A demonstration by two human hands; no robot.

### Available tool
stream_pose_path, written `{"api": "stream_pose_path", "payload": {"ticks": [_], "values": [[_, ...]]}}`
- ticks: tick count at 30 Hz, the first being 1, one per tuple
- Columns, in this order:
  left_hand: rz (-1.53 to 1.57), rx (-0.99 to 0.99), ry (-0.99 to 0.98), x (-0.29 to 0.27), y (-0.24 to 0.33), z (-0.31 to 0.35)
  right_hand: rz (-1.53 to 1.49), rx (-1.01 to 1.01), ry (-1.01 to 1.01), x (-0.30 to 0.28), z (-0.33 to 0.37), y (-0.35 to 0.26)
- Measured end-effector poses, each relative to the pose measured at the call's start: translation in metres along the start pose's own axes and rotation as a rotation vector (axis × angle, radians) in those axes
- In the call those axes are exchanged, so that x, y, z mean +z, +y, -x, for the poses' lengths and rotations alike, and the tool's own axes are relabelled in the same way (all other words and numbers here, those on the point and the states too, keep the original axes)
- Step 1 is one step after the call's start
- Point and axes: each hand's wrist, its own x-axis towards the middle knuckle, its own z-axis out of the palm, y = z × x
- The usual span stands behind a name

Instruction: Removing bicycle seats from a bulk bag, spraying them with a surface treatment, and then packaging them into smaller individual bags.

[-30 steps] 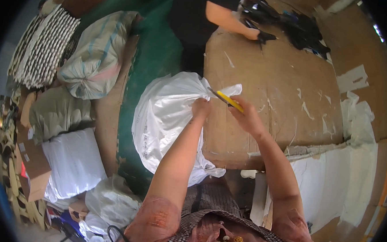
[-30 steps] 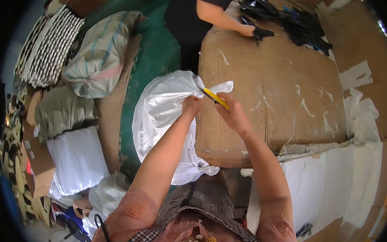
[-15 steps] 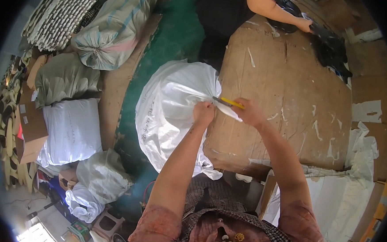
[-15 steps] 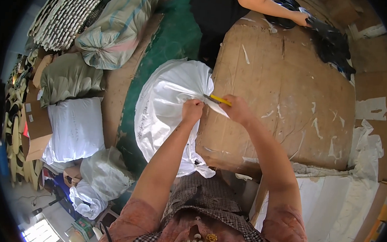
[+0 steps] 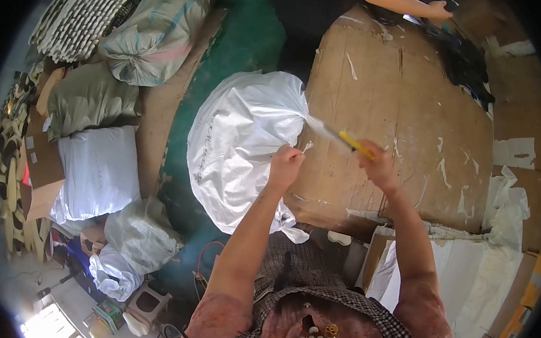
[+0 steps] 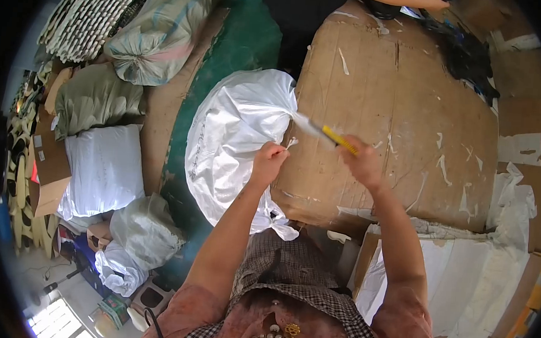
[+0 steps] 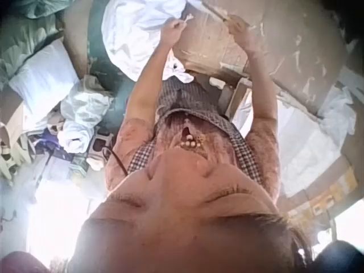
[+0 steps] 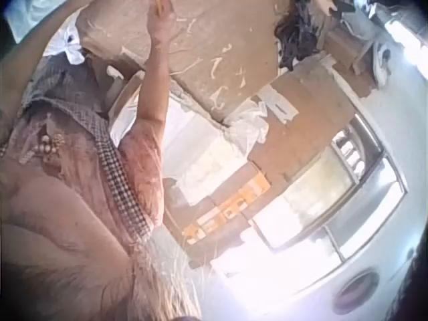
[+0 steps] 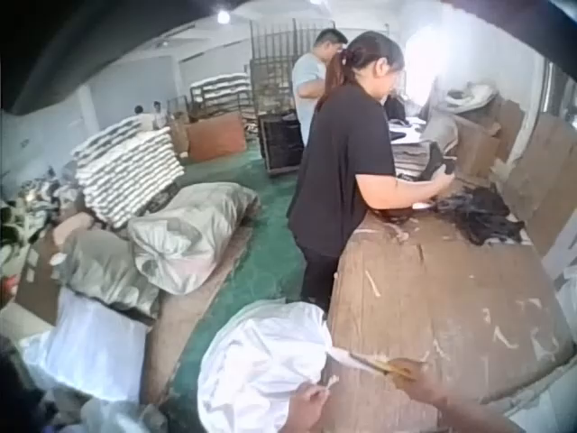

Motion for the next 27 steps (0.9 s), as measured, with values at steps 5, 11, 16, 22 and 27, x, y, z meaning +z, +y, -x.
{"api": "stream_pose_path", "payload": {"ticks": [5, 11, 16, 22, 27], "values": [[0.597, -0.363, 0.063, -0.027, 0.013, 0.01, -0.395, 0.139, -0.122, -0.011, -0.006, -0.026], [0.657, -0.294, 0.198, -0.031, 0.024, 0.023, -0.406, 0.32, -0.39, 0.087, -0.01, -0.031], [0.649, -0.148, 0.243, -0.079, 0.081, 0.046, -0.339, 0.264, -0.31, 0.071, 0.086, 0.047], [-0.002, -0.505, -0.087, -0.09, -0.007, 0.13, -0.62, 0.404, -0.167, 0.035, 0.118, 0.018], [0.332, -1.157, -0.038, -0.016, -0.038, 0.206, -0.633, 0.423, -0.29, 0.06, 0.138, -0.001]]}}
